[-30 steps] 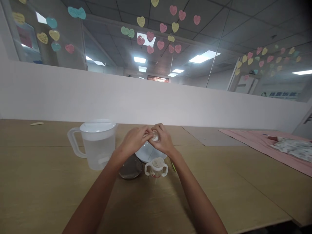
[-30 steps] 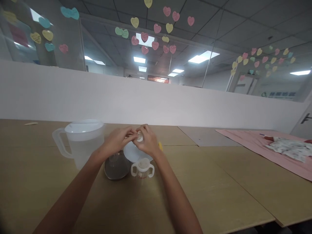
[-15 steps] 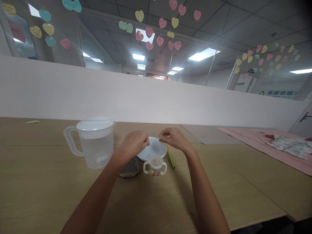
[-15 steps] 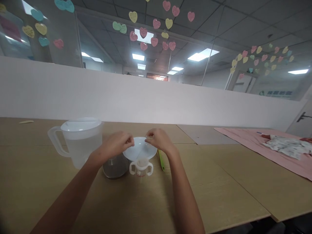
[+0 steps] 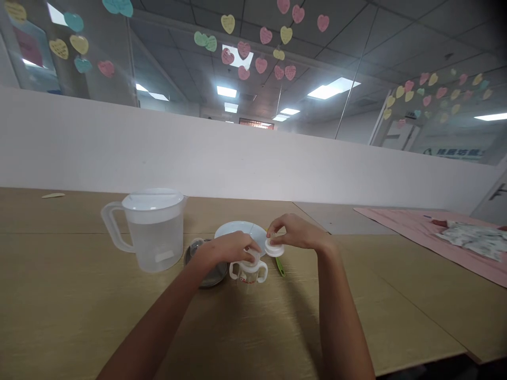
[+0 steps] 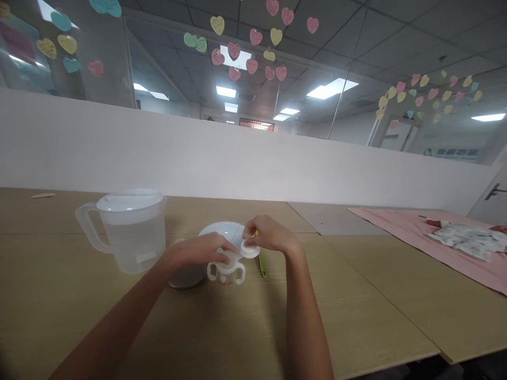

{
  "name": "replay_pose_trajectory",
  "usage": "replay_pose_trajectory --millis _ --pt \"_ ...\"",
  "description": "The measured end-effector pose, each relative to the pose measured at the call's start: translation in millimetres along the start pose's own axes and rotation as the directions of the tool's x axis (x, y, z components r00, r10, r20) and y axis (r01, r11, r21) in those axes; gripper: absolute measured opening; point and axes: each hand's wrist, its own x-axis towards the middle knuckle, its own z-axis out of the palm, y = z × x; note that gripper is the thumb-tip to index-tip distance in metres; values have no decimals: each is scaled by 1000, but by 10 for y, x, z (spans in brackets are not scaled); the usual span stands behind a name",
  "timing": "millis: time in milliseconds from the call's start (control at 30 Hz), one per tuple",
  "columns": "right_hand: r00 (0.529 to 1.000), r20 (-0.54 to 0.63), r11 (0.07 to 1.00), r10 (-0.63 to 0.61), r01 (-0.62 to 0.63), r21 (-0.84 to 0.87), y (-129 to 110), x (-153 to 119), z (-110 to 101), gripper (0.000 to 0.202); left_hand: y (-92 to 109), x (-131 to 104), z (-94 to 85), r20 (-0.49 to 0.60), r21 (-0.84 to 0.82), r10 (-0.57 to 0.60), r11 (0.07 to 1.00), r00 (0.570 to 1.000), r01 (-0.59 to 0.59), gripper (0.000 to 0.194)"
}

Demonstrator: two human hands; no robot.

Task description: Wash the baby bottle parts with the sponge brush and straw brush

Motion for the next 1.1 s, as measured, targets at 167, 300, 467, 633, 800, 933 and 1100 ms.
replay_pose_trajectory --millis 167,300,467,633,800,933,1100 --pt "998 52 1000 -23 23 -3 2 43 43 7 -95 18 -15 96 -96 0 995 995 9 25" --pt "996 79 999 -38 38 5 21 102 80 8 -164 46 -5 119 -79 15 997 993 -5 21" --pt "994 99 999 -36 37 -3 3 171 144 9 -119 40 -2 34 5 -76 997 997 76 29" --pt "987 160 999 -6 11 -31 -55 258 261 10 -131 11 -49 44 -91 -104 990 994 108 52" --pt "985 171 999 -22 27 -26 -134 320 357 7 -329 37 -69 203 -263 -14 962 979 68 71" --pt "981 177 997 -75 76 -1 -187 327 399 12 -453 132 62 244 -149 -2 988 970 39 49" --pt "962 214 985 -172 169 31 -176 342 446 21 -545 210 182 216 -164 -34 984 976 71 48"
